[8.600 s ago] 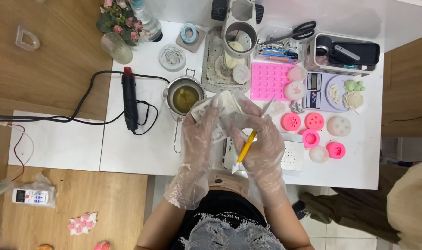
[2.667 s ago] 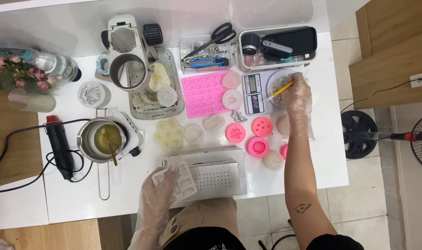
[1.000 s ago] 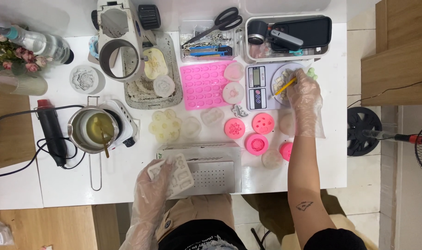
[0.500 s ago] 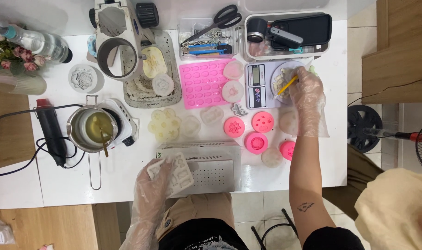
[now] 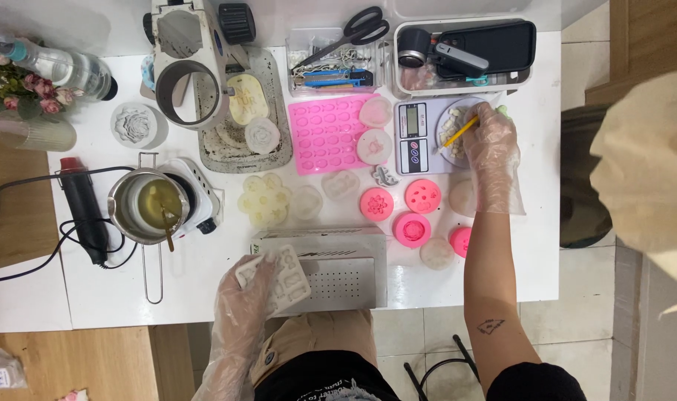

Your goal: The recorder is preparing silicone molds, stirring melted wax in a pot, and using a heat gun to smooth out the wax in the molds.

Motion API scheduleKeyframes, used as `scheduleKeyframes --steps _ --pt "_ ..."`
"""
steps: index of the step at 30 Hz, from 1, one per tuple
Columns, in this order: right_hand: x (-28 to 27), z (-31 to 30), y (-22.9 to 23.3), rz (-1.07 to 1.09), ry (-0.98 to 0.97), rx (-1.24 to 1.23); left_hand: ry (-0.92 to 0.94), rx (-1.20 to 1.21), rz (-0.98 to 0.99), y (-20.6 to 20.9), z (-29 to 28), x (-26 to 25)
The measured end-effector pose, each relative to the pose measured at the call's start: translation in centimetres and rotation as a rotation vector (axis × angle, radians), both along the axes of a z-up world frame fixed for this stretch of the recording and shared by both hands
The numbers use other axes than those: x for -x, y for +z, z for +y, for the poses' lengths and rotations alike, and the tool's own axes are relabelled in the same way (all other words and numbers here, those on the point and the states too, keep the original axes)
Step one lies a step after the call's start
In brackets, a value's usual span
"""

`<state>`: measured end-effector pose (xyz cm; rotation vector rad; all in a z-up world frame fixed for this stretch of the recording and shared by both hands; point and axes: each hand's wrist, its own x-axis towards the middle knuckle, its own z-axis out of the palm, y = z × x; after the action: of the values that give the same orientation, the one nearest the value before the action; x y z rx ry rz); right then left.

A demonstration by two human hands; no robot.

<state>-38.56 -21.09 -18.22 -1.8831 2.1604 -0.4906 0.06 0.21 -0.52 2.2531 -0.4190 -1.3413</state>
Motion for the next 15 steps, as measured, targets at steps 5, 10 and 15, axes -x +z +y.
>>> scheduleKeyframes --steps 5,10,15 --pt "1.4 -0.1 -1.1 0.005 -0.004 0.043 -0.010 -0.027 -0.024 0.4 -0.4 0.1" --pt "2.6 -0.2 -2.9 0.087 0.042 0.075 -0.041 -0.019 -0.057 0.1 -0.3 0.0" --pt "3.0 -1.2 -4.2 0.191 0.262 0.054 -0.027 -0.020 -0.030 0.7 -0.4 0.2"
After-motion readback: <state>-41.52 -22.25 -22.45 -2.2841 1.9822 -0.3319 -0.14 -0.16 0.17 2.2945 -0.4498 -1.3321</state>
